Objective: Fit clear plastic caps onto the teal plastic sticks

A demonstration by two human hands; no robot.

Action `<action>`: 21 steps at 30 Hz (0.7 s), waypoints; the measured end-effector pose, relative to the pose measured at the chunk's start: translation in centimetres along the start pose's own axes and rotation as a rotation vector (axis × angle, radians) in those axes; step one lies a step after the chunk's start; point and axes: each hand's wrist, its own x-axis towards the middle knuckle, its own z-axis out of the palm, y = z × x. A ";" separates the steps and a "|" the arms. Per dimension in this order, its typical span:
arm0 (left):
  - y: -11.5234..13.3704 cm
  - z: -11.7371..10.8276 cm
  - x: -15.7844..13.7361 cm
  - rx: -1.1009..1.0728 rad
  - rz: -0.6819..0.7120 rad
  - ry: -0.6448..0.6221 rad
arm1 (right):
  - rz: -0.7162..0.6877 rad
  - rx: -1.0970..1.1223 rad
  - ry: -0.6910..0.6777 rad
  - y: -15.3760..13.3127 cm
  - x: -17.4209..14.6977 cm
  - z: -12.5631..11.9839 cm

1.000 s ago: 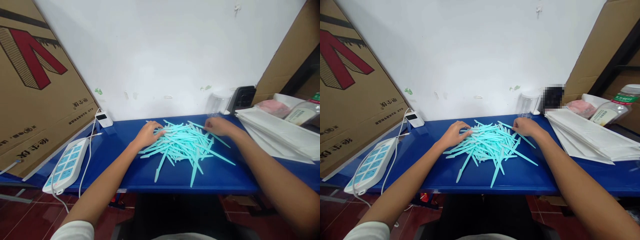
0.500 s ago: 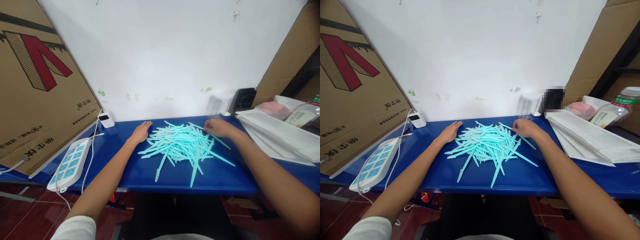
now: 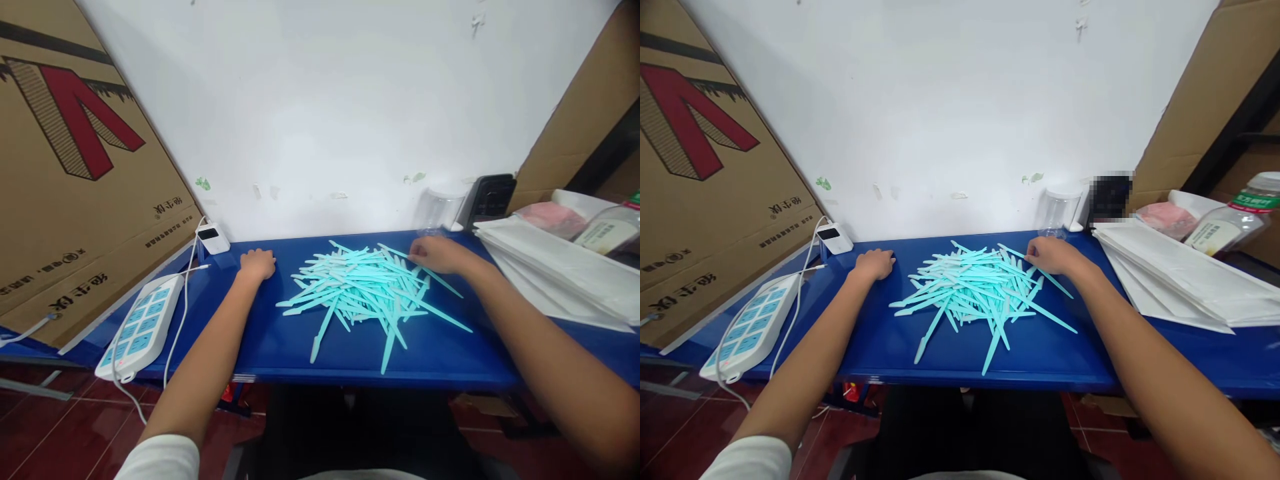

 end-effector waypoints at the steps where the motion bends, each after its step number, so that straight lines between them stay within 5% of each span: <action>1: -0.4 -0.2 0.0 0.002 -0.035 -0.024 | 0.001 0.004 0.000 0.0 0.0 0.0; 7: -1.0 -1.3 -0.5 -0.008 -0.058 0.019 | -0.027 0.036 0.074 -0.3 -0.3 -0.5; 12: 2.4 -1.2 -2.2 -0.472 0.518 0.261 | -0.159 0.257 0.230 -1.7 -0.9 -0.9; 16: 6.6 -1.3 -4.9 -0.641 0.706 0.313 | -0.208 0.360 0.280 -2.7 -1.0 -0.8; 21: 9.6 -2.3 -8.2 -0.660 0.941 0.216 | -0.243 0.399 0.262 -3.6 -1.4 -1.1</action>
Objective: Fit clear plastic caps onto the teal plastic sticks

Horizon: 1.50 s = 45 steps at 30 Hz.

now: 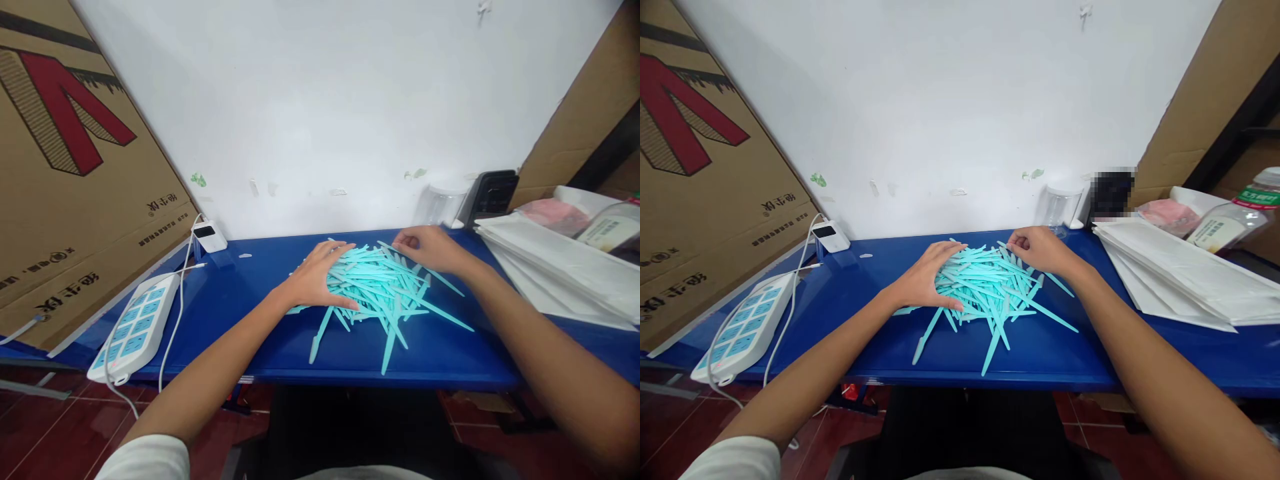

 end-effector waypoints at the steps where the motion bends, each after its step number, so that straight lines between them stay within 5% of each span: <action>1: 0.6 0.1 0.0 -0.007 0.027 -0.015 | -0.002 0.009 -0.010 -0.3 -0.1 -0.1; 12: 1.7 2.1 0.2 -0.002 0.263 0.117 | -0.017 0.256 -0.493 -3.6 -1.5 -2.0; 17: 1.6 2.1 0.2 0.050 0.256 0.144 | -0.013 0.193 -0.441 -2.8 -1.2 -1.7; 22: 0.5 0.2 0.1 0.283 0.052 0.312 | 0.039 -0.091 -0.093 -1.0 -0.8 -1.9; 27: -1.3 -3.3 -0.4 0.381 -0.145 0.181 | 0.047 -0.120 0.029 -0.6 -0.7 -2.0; 33: -1.2 -3.5 -0.6 0.333 -0.157 0.099 | 0.054 -0.145 -0.011 0.0 -0.6 -2.0; 41: -0.4 -1.6 -0.1 0.244 -0.089 0.040 | 0.104 -0.076 -0.424 0.4 -1.0 -2.0; 45: -0.5 -1.5 -0.1 0.241 -0.103 0.061 | 0.119 -0.109 -0.477 0.3 -1.0 -1.7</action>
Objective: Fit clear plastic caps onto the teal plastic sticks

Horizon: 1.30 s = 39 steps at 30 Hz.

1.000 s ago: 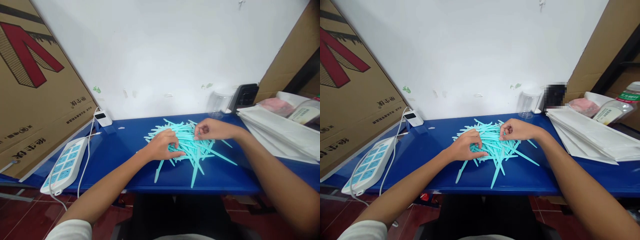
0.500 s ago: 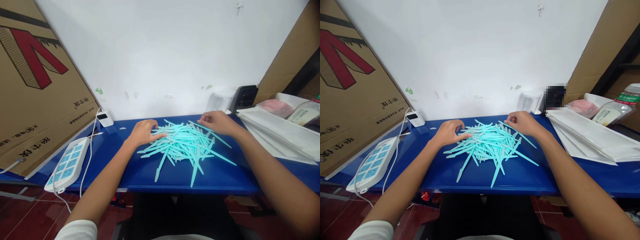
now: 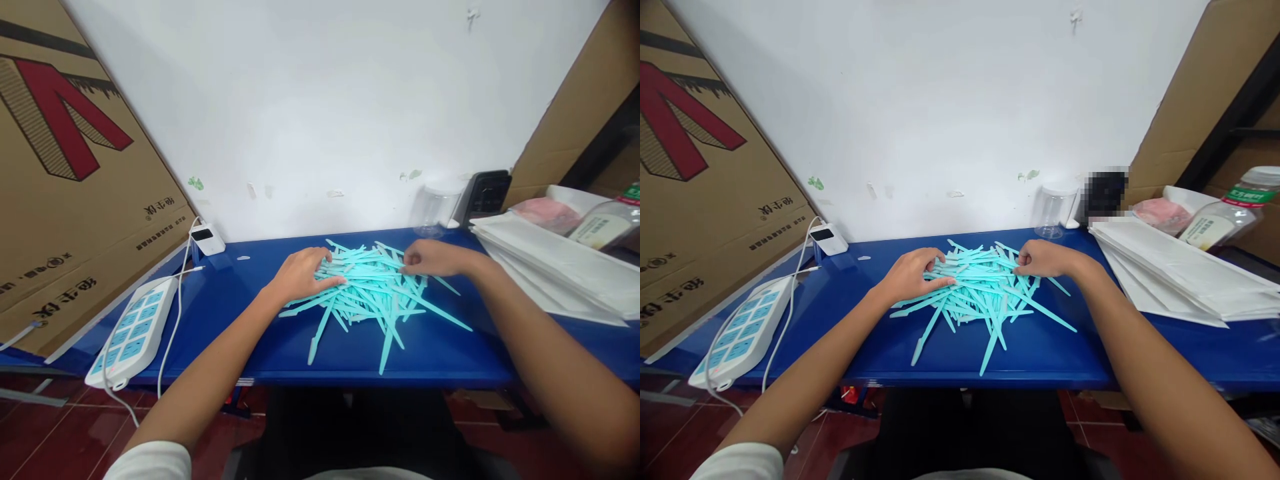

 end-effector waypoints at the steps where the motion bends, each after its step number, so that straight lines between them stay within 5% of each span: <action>1: -0.1 0.0 0.0 0.006 -0.003 0.005 | 0.008 -0.018 0.008 0.2 0.0 0.0; 15: -0.7 0.6 0.1 0.007 -0.004 0.051 | 0.117 -0.074 0.079 1.2 0.7 0.5; 25: -0.7 0.3 0.0 0.009 -0.027 0.089 | 0.013 -0.105 0.075 1.6 0.0 -0.4; 33: -0.8 0.3 0.0 -0.013 -0.022 0.110 | 0.133 0.208 -0.021 2.2 -1.9 -2.0; 39: -0.6 0.4 0.1 -0.091 -0.068 0.171 | -0.114 0.274 0.192 -0.5 -1.7 -1.7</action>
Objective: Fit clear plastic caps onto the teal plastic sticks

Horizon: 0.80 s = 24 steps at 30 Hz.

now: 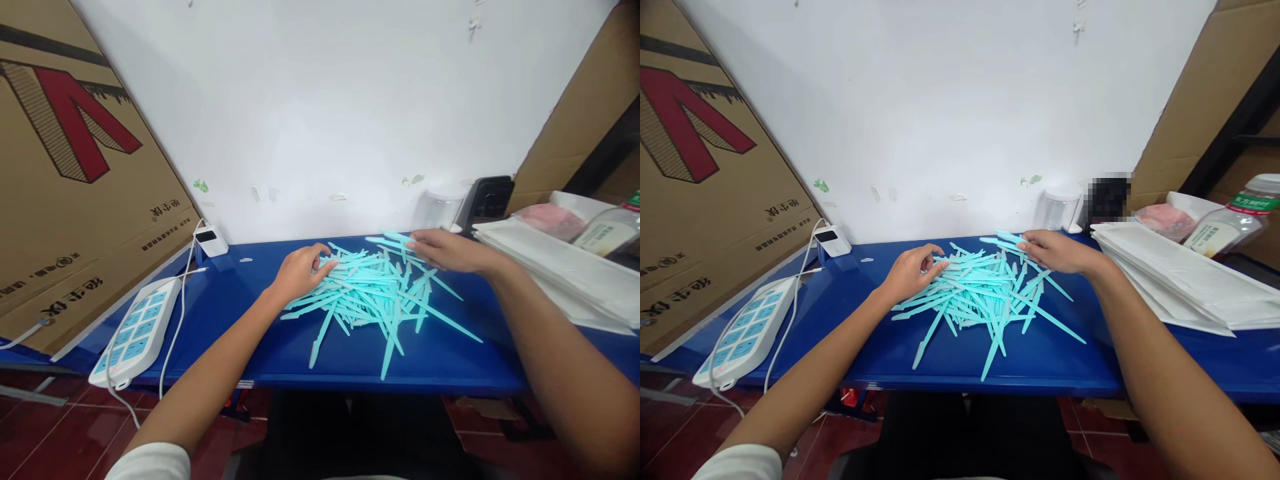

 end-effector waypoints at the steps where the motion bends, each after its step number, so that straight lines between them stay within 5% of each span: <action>1: 0.1 0.0 0.0 -0.020 -0.009 0.012 | -0.058 0.021 0.004 -0.6 0.2 0.5; 10: 1.5 0.6 -0.1 -0.245 0.007 -0.019 | -0.234 0.167 -0.108 -4.6 0.5 4.0; 24: 2.8 1.4 -0.4 -0.387 0.052 -0.067 | -0.167 0.355 -0.137 -5.6 0.4 5.4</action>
